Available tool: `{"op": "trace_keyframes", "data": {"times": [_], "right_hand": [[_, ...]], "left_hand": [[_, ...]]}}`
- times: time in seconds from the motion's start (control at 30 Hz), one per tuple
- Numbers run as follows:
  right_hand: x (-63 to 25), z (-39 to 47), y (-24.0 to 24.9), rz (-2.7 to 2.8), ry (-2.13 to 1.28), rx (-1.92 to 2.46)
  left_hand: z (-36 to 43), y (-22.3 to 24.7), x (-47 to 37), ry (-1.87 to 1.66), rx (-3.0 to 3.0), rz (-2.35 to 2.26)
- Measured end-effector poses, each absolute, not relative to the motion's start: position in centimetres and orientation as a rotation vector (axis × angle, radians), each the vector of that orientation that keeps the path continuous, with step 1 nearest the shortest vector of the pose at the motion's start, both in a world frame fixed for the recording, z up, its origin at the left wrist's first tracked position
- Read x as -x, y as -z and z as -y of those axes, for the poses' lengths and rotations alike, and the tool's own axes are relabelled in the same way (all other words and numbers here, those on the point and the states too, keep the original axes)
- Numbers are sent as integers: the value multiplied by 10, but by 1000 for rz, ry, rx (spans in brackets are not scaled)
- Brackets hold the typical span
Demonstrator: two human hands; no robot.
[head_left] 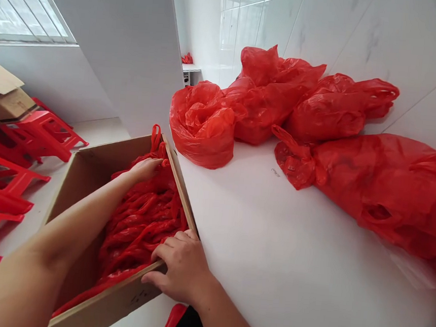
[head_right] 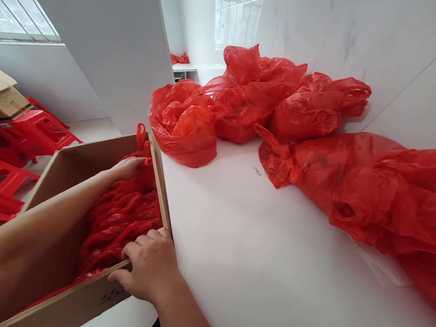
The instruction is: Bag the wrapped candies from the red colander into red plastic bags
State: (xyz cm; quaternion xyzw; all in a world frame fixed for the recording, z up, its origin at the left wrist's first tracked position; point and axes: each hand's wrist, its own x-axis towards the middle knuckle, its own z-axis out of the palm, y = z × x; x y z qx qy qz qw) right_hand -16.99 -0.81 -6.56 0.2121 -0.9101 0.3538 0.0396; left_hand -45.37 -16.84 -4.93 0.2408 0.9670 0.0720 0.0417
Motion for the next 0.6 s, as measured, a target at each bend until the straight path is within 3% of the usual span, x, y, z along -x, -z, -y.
{"op": "trace_keyframes", "data": {"times": [0.23, 0.6], "right_hand": [[169, 8, 64, 2783, -1083, -661], [168, 9, 62, 2795, -1106, -635]], "left_hand": [[167, 64, 430, -15, -578, -3157], [134, 98, 404, -102, -639, -2754]]}}
